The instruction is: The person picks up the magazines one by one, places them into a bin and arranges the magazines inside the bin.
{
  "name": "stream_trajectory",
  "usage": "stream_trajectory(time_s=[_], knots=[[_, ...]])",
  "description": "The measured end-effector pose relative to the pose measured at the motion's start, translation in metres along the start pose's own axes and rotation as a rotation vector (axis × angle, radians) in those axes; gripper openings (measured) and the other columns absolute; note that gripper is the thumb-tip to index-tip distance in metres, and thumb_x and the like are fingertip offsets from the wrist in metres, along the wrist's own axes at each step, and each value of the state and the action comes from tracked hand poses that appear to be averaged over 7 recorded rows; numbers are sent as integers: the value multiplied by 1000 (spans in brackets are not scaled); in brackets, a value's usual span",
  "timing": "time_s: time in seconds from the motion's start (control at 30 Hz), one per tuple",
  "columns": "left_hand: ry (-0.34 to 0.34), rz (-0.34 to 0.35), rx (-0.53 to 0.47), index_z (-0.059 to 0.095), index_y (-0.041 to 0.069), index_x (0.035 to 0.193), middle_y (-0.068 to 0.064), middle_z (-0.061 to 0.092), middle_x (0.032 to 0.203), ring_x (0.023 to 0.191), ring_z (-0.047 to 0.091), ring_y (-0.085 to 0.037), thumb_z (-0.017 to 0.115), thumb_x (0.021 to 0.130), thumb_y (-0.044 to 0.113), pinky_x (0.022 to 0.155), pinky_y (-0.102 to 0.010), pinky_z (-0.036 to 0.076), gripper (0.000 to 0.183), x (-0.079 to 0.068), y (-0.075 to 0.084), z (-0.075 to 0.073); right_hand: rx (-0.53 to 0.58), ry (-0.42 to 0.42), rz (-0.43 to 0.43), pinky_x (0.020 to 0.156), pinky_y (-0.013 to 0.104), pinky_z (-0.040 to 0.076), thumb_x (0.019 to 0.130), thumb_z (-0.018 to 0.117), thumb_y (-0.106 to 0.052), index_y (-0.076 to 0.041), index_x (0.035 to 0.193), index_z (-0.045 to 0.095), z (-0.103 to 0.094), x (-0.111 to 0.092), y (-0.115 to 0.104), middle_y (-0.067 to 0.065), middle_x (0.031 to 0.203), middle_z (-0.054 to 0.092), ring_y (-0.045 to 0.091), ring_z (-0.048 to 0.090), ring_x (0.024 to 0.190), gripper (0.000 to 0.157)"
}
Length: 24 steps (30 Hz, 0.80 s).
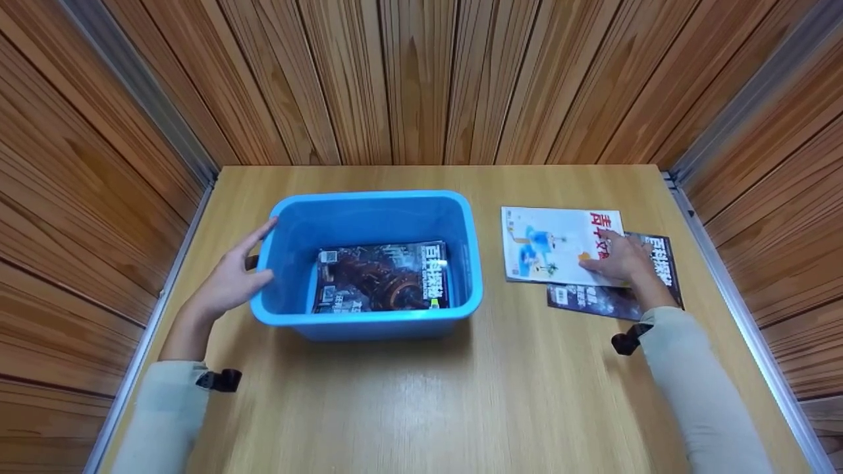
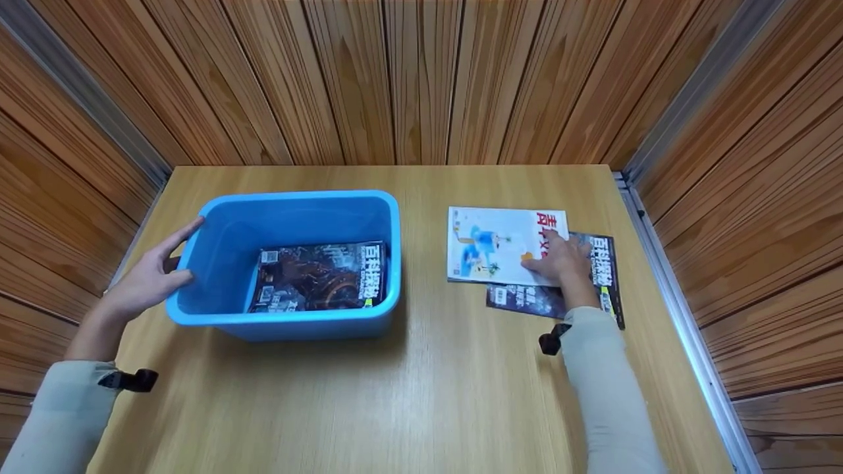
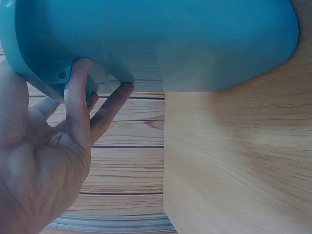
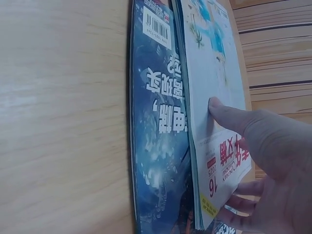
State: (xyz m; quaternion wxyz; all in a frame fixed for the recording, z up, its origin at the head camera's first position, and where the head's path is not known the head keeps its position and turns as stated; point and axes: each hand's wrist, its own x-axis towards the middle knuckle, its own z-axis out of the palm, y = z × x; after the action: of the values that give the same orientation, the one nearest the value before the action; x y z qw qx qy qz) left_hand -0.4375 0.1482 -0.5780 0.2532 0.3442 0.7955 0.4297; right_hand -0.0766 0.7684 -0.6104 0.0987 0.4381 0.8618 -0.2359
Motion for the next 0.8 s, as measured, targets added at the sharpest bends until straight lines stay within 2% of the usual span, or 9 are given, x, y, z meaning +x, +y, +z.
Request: stream_trajectory(time_s=[0.23,0.47,0.6,0.7,0.8], knots=[[-3,6,-25,12,31,183,-22,17,189,165,31,-68,65,110,13,117,-82,47,92,0,-1,2,-5,10,45,97,56,45,101,82,-48,-4,178,22,1,1,-6,40,150,38,56,32,134,108],[-4,-3,-11,11,32,183,-19,14,191,170,22,-63,65,111,16,121,-85,41,91,-1,0,-1,59,19,58,107,67,46,98,84,-52,-12,181,15,2,-1,-4,44,160,23,62,25,141,115],[-3,-2,-13,11,33,183,-20,14,191,169,24,-64,65,111,17,120,-84,43,91,0,0,-2,86,40,44,94,57,51,99,83,-53,-15,181,12,3,-3,-2,43,158,20,60,31,137,115],[-4,6,-15,11,32,183,-21,16,190,168,27,-65,65,111,16,120,-83,44,91,0,0,-1,101,58,23,86,47,49,98,84,-53,-14,181,14,3,-3,1,41,155,23,56,40,130,115],[-4,10,-18,12,32,183,-20,16,190,168,27,-64,65,111,16,120,-82,45,91,1,0,0,112,67,3,85,43,47,97,85,-54,-14,181,18,2,-2,5,39,153,25,53,44,125,115]])
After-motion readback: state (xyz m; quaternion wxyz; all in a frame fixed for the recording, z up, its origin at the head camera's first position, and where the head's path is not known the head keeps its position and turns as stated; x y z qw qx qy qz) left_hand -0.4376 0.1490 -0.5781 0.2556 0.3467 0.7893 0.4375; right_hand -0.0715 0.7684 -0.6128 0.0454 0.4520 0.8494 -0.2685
